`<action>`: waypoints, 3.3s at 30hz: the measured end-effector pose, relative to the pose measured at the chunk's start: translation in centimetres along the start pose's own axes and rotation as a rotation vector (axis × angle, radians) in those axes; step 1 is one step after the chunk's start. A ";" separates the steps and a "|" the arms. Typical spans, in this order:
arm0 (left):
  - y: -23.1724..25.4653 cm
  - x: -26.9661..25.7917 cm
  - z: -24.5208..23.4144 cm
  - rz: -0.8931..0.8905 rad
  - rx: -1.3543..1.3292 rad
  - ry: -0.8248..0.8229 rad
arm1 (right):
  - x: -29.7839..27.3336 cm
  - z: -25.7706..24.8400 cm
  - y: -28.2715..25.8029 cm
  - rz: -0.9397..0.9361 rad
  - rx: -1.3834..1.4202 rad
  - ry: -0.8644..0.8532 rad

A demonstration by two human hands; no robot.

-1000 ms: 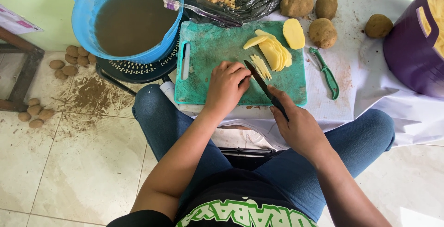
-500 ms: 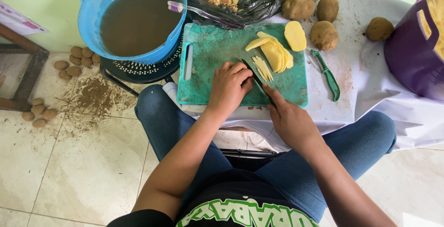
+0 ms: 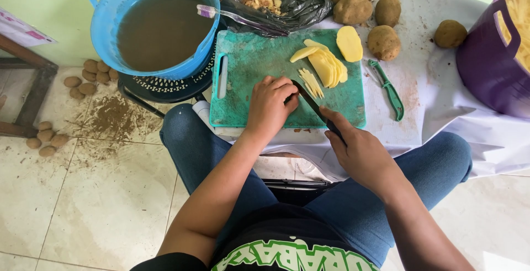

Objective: Slicing peeled potatoes into thin strips on a cutting board using a knife.

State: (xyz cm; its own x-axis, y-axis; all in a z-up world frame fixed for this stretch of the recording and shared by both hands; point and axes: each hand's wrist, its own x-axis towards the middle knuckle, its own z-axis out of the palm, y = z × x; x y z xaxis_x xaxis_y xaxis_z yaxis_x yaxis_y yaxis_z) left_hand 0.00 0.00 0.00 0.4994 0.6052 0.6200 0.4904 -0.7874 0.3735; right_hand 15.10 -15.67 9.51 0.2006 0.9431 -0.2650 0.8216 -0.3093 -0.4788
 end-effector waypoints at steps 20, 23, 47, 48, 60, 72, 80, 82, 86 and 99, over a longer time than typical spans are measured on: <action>-0.3 -0.5 -0.2 -0.140 -0.172 -0.016 | -1.7 0.3 -0.1 0.034 0.123 0.059; 0.2 -0.3 -0.8 -0.207 -0.269 0.027 | -1.4 0.9 -0.1 0.036 0.136 0.038; 0.7 -0.2 0.7 0.057 0.022 -0.233 | -1.0 1.6 4.7 -0.057 -0.041 0.140; 0.4 -0.3 1.1 0.040 0.062 -0.216 | -1.1 1.5 4.8 -0.051 -0.050 0.133; 0.9 0.8 0.4 -0.041 -0.063 -0.210 | -6.2 -3.0 7.3 0.112 0.181 0.080; -2.8 5.6 1.8 0.034 0.093 -0.113 | -5.1 -1.1 7.2 0.099 0.454 0.054; -4.1 8.9 3.8 -0.086 0.040 -0.251 | -4.4 -0.3 7.2 0.039 0.556 0.085; -4.5 9.5 3.0 -0.107 -0.053 -0.281 | -4.1 -0.4 6.8 0.027 0.565 0.072; -6.2 10.1 2.3 -0.053 -0.147 -0.387 | -3.3 -0.2 5.8 0.080 0.532 0.034; -8.2 9.5 -0.4 -0.259 -0.099 -0.386 | 0.2 -1.8 7.1 -0.050 0.456 0.109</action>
State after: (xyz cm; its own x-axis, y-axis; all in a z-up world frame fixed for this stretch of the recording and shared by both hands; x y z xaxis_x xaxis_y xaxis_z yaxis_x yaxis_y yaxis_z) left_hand 0.39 12.19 3.11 0.6077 0.7679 0.2025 0.5728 -0.6004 0.5580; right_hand 21.91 -17.48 7.62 0.2412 0.9581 -0.1546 0.5185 -0.2619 -0.8140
